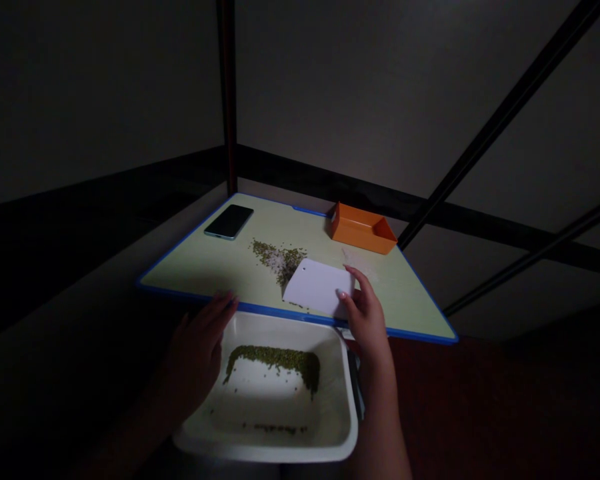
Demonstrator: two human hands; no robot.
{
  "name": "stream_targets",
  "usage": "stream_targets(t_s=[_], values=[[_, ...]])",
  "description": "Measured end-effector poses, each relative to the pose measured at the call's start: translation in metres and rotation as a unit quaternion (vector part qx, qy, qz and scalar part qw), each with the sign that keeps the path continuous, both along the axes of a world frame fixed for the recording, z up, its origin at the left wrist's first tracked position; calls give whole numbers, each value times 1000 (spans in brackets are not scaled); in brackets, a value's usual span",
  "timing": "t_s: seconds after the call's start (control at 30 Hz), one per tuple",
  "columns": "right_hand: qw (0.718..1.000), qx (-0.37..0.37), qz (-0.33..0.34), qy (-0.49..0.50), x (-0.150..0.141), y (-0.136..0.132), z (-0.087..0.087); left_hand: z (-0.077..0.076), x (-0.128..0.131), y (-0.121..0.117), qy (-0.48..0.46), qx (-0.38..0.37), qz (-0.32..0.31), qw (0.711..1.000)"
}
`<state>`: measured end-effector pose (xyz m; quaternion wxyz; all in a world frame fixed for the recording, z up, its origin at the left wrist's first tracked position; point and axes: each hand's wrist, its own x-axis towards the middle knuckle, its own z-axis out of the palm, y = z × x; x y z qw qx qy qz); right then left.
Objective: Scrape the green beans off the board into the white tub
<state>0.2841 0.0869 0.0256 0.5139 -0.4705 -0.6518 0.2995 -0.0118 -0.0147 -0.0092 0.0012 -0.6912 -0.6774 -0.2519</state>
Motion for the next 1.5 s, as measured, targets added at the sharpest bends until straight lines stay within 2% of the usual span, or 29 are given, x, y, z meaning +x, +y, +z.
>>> stream_targets(t_s=[0.6, 1.0, 1.23, 1.37, 1.5], values=[[999, -4, 39, 7, 2, -8, 1, -4, -2, 3, -3, 16, -9, 1000], [999, -3, 46, 18, 4, -11, -3, 4, -2, 2, -8, -40, -7, 999], [994, 4, -27, 107, 11, -20, -3, -3, -4, 5, -18, -10, -15, 1000], [981, -1, -108, 163, 28, -23, -7, -10, -8, 10, -39, 40, -34, 998], [968, 28, -202, 145, 42, -30, -9, -19, -14, 14, -59, 73, -61, 994]])
